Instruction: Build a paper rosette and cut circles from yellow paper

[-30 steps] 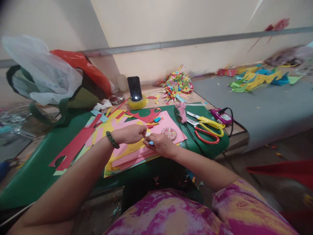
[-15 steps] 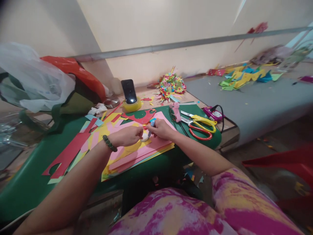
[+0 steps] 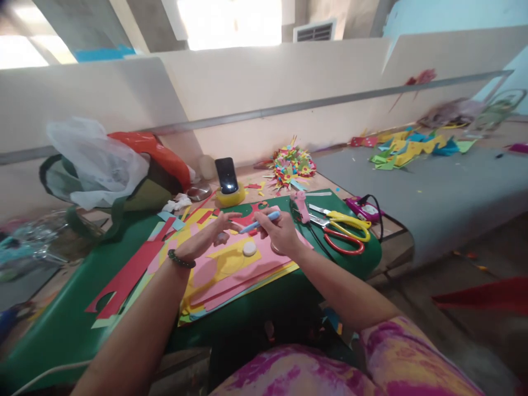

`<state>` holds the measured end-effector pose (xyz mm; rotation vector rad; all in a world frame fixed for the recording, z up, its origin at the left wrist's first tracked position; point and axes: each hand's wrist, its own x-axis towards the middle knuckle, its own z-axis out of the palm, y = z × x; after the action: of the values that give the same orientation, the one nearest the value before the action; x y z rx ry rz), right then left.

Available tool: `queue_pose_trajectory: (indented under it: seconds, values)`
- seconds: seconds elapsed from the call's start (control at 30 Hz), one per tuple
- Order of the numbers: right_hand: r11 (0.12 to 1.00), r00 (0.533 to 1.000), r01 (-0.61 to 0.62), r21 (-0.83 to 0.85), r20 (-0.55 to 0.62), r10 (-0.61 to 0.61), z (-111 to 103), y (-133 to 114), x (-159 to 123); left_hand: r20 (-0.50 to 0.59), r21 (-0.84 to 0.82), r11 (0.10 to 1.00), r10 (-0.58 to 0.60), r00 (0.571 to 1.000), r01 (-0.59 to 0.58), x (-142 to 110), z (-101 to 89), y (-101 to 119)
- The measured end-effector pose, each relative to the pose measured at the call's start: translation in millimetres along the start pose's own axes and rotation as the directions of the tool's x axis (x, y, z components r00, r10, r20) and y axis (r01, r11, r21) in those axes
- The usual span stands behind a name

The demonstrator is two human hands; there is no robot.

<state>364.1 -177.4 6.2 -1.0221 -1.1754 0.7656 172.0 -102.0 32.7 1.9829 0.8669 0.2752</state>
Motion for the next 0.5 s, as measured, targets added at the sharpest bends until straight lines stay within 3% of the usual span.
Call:
queue_pose_trajectory:
  seconds: [0.13, 0.27, 0.5]
  values:
    - [0.999, 0.998, 0.030, 0.040, 0.047, -0.032, 14.1, -3.7, -13.0, 0.011, -0.204, 0.978, -0.033, 0.999, 0.035, -2.4, 7.5, -10.6]
    - [0.997, 0.995, 0.059, 0.048, 0.080, -0.063, 23.9, -0.7, -18.5, 0.050, -0.321, 0.946, 0.067, 0.997, -0.047, -5.9, 11.8, -16.1]
    - [0.999, 0.990, -0.035, 0.032, 0.134, 0.030, 33.8, 10.0, -18.7, 0.041, -0.254, 0.961, 0.122, 0.992, -0.107, -9.7, 15.8, -20.7]
